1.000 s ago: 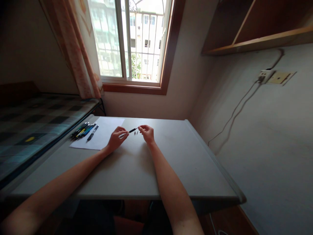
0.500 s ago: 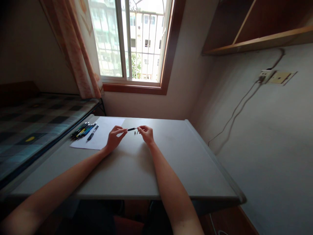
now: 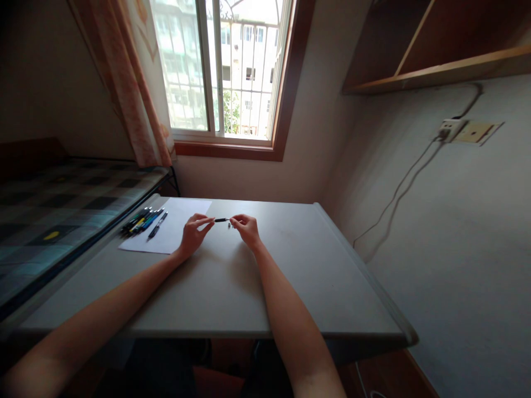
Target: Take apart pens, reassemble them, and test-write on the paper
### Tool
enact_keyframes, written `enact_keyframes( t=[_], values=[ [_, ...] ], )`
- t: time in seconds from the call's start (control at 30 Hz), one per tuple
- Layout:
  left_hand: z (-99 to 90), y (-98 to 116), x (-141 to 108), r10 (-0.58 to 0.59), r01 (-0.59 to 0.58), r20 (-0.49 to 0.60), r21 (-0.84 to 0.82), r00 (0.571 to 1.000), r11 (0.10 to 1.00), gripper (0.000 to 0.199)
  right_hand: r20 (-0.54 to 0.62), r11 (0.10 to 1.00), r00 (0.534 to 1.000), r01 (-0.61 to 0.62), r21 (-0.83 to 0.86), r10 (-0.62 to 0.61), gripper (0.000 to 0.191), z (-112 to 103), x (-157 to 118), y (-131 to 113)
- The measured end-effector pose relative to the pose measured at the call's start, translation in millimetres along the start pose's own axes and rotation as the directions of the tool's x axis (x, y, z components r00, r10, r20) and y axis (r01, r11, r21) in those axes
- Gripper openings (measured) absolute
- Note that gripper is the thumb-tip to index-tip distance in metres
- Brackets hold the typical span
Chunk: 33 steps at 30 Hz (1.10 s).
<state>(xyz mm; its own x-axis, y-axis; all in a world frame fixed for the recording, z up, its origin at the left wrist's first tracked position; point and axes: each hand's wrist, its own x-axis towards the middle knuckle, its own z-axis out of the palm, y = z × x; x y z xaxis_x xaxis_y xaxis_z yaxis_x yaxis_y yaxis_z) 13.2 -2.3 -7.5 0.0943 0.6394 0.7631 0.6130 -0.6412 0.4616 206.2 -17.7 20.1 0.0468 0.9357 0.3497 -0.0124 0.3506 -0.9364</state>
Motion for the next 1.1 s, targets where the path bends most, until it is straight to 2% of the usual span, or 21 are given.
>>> enact_keyframes(
  t=[0.33,0.8,1.1],
  values=[
    [-5.3,6.8,-0.3,-0.072,0.064,0.04,0.166,0.997,0.984,0.021,0.047,0.999,0.999,0.008,-0.043,-0.006,0.028,1.9,-0.6,1.4],
    [-6.2,8.4,-0.2,-0.086,0.068,0.085,0.197,0.993,0.978,0.022,0.019,0.976,0.996,0.095,-0.196,-0.093,0.025,0.6,0.4,1.0],
    [-4.3,6.3,-1.4,-0.093,0.076,0.093,0.169,0.991,0.983,0.023,-0.006,0.927,0.983,0.168,-0.335,-0.181,0.019,0.7,-0.8,0.1]
  ],
)
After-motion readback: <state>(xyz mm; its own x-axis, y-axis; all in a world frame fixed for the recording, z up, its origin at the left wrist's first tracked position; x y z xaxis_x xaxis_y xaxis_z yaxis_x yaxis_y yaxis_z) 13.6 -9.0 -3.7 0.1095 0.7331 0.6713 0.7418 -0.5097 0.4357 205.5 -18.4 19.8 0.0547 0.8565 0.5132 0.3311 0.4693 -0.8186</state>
